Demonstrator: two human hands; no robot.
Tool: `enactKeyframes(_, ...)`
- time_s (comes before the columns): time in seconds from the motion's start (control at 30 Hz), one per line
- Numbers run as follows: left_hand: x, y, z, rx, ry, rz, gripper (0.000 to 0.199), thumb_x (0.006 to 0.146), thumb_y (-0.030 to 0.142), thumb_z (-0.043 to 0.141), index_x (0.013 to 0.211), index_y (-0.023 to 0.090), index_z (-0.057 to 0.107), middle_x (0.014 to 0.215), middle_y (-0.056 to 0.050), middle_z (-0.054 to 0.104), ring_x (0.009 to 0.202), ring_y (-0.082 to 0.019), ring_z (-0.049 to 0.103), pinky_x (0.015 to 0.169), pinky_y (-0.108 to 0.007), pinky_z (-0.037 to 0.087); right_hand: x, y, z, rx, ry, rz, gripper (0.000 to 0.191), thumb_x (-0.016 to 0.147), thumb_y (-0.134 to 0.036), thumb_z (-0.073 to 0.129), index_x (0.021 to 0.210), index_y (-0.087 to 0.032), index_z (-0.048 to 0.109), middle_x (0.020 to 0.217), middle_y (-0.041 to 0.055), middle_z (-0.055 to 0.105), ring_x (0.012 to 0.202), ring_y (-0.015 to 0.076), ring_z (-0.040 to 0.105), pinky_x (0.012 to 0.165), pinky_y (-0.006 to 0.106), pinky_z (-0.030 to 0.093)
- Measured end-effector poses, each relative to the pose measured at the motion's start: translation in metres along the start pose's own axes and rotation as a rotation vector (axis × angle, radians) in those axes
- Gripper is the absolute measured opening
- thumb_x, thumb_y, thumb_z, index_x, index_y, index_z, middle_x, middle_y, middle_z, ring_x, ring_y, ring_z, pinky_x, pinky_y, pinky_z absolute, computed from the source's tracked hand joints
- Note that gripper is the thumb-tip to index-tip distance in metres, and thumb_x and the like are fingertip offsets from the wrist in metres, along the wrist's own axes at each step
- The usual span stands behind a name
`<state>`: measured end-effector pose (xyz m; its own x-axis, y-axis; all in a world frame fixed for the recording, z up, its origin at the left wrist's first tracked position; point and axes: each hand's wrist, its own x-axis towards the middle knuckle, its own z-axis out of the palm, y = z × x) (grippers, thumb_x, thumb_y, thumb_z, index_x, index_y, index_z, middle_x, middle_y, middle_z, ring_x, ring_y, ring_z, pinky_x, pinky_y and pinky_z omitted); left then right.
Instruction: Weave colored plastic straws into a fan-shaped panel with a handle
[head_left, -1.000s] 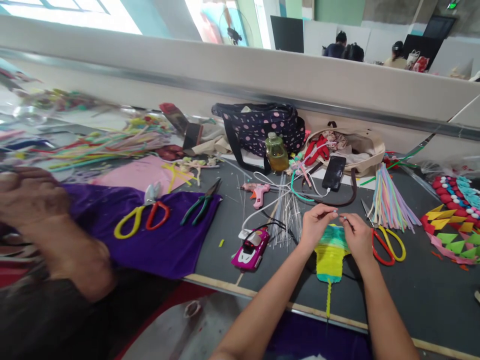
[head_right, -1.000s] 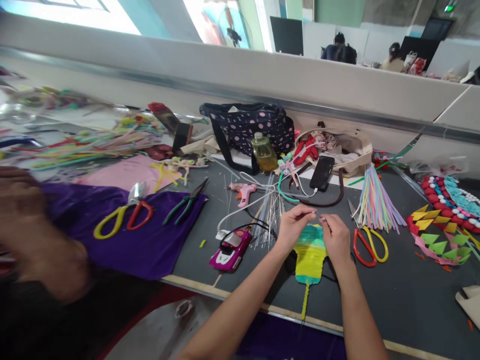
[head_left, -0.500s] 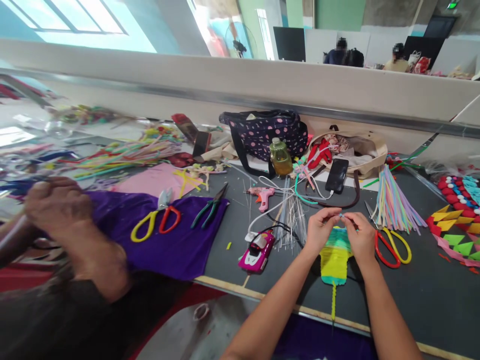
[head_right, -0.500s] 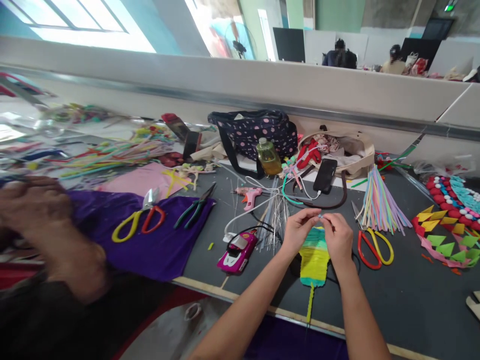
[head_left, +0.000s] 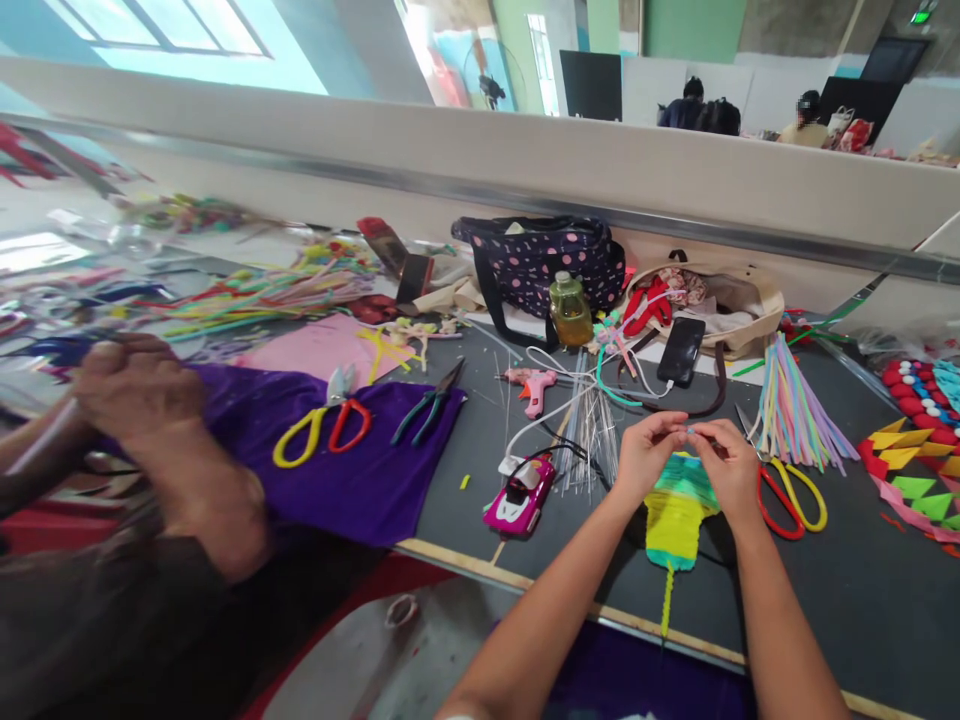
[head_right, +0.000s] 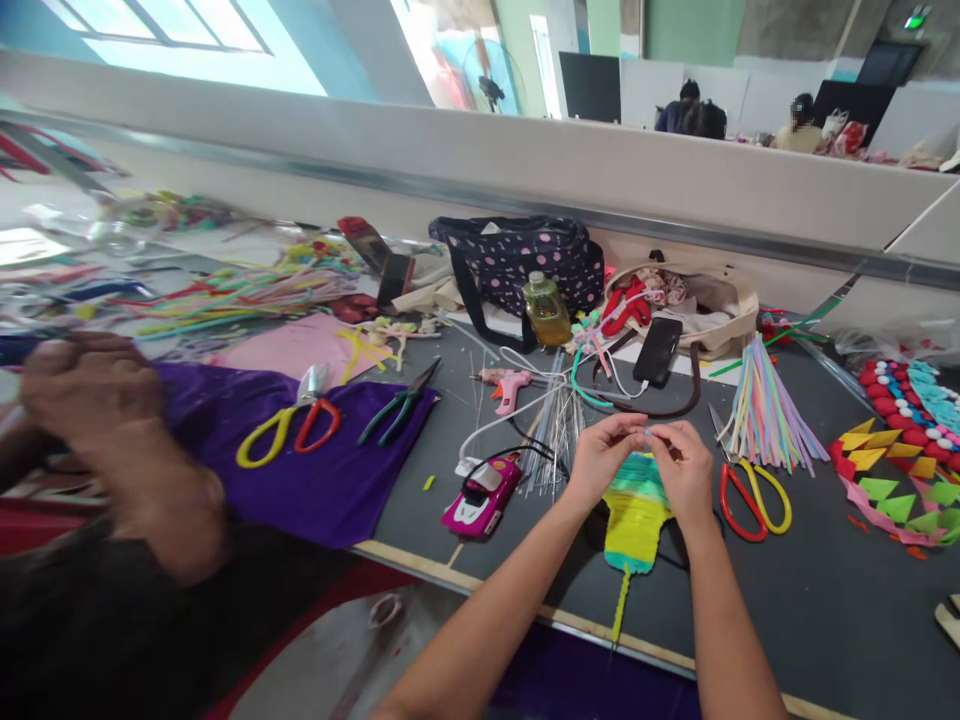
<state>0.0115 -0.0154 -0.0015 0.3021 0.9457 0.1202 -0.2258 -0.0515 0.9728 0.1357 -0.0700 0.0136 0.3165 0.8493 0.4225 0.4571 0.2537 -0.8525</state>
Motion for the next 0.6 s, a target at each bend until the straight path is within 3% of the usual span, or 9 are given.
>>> enactKeyframes(0.13, 0.000, 0.002, -0.004, 0.116, -0.059, 0.065, 0.028, 0.076, 0.028, 0.070, 0.101, 0.016, 0.071, 0.089, -0.007, 0.074, 0.079, -0.019, 0.068, 0.071, -0.031, 0.055, 0.001, -0.003, 0.000, 0.045, 0.019, 0.011, 0.017, 0.085, -0.033, 0.061, 0.083, -0.019, 0.070, 0.083, 0.0039, 0.064, 0.076, 0.0169, 0.061, 0.063, 0.027, 0.050)
enactKeyframes(0.3, -0.001, 0.007, -0.014, 0.716, -0.242, 0.292, 0.031, 0.072, 0.022, 0.075, 0.102, 0.021, 0.070, 0.109, -0.007, 0.071, 0.103, -0.025, 0.062, 0.090, -0.038, 0.046, -0.002, -0.011, 0.000, 0.107, 0.111, 0.002, 0.017, 0.085, -0.034, 0.061, 0.082, -0.018, 0.068, 0.084, 0.0036, 0.062, 0.071, 0.0156, 0.059, 0.059, 0.027, 0.049)
enactKeyframes(0.43, -0.006, 0.011, -0.015, 0.980, -0.366, 0.252, 0.040, 0.072, 0.029, 0.076, 0.111, 0.022, 0.066, 0.111, -0.007, 0.070, 0.104, -0.026, 0.062, 0.085, -0.036, 0.043, -0.006, -0.023, -0.004, 0.143, 0.158, -0.014, 0.016, 0.085, -0.034, 0.062, 0.082, -0.018, 0.066, 0.085, 0.0032, 0.060, 0.066, 0.0137, 0.056, 0.055, 0.026, 0.046)
enactKeyframes(0.6, -0.012, 0.014, -0.011, 1.000, -0.379, 0.223, 0.040, 0.075, 0.034, 0.074, 0.112, 0.023, 0.065, 0.107, -0.005, 0.071, 0.099, -0.024, 0.063, 0.080, -0.033, 0.041, -0.009, -0.040, -0.009, 0.200, 0.235, -0.052, 0.014, 0.084, -0.032, 0.064, 0.080, -0.019, 0.062, 0.083, 0.0010, 0.057, 0.053, 0.0094, 0.050, 0.048, 0.024, 0.042)
